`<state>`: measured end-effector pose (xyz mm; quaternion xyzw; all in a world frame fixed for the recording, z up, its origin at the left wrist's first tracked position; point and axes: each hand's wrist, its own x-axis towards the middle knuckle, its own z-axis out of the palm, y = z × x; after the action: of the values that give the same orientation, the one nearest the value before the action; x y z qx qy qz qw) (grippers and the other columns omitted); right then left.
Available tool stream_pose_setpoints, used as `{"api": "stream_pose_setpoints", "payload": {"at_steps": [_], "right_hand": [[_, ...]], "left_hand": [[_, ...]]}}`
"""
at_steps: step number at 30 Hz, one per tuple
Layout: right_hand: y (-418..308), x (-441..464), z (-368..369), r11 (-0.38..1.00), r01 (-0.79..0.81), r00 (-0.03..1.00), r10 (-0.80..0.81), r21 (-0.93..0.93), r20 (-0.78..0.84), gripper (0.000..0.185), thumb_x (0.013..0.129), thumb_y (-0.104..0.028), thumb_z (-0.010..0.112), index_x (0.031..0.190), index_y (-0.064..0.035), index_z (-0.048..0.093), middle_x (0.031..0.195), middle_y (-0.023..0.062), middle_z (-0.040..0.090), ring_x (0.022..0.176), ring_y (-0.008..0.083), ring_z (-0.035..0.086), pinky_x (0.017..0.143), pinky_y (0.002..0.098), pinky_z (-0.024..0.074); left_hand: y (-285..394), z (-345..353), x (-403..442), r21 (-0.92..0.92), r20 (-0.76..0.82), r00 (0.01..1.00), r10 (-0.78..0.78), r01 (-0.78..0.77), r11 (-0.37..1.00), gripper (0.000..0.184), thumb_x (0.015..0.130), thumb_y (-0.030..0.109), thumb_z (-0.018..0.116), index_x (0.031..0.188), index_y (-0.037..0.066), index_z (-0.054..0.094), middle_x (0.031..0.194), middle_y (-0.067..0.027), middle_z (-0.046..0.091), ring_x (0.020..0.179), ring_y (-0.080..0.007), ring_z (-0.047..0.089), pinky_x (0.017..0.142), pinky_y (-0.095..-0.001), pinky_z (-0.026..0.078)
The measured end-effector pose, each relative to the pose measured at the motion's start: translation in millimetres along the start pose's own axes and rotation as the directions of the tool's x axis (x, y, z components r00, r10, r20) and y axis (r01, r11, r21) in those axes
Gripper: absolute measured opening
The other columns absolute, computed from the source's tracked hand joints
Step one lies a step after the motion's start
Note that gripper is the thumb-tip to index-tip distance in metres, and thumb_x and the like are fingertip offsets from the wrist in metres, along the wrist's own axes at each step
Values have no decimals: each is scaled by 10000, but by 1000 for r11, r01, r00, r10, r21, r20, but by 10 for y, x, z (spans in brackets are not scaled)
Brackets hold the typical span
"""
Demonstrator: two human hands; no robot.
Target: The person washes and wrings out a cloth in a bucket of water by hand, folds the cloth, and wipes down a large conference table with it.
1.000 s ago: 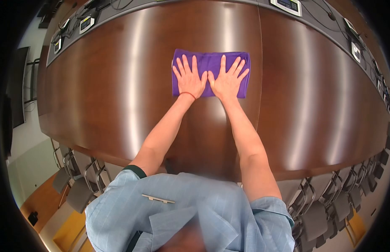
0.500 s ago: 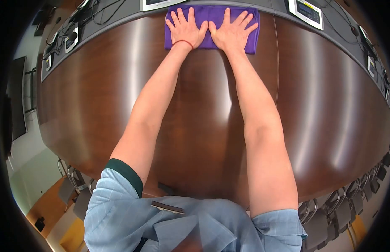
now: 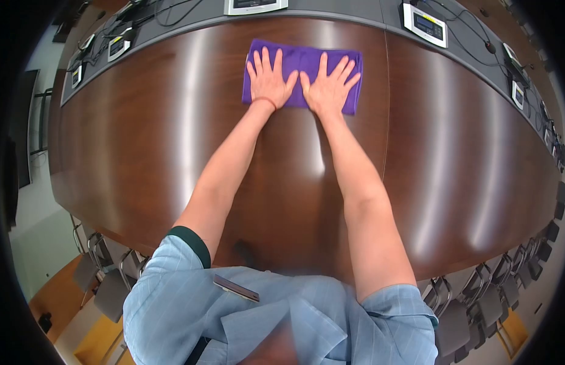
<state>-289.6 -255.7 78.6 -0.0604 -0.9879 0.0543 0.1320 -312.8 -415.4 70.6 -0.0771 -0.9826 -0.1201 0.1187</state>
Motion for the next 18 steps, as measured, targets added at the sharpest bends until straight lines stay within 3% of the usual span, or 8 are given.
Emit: {"api": "stream_pose_setpoints", "payload": {"at_steps": [5,18], "right_hand": [[-127,-1134,-427,996,35,998,-39,80,44,823,981,-602,547,1606,-91,388,1622,400,237,1534,558,173,1210,723,94],[-331,-3855,-1326,976,97,955,-146,194,259,826,964,-524,614,1613,-78,364,1641,406,168,1555,558,85,1215,725,51]], "left_hand": [[24,-410,-1177,-13,71,997,-20,21,1000,824,989,579,531,1621,87,341,1677,-289,229,1560,-490,165,1253,-634,119],[72,-1384,-4025,-1,215,972,-91,93,996,839,970,524,591,1618,59,332,1685,-297,182,1559,-505,145,1246,-647,124]]}}
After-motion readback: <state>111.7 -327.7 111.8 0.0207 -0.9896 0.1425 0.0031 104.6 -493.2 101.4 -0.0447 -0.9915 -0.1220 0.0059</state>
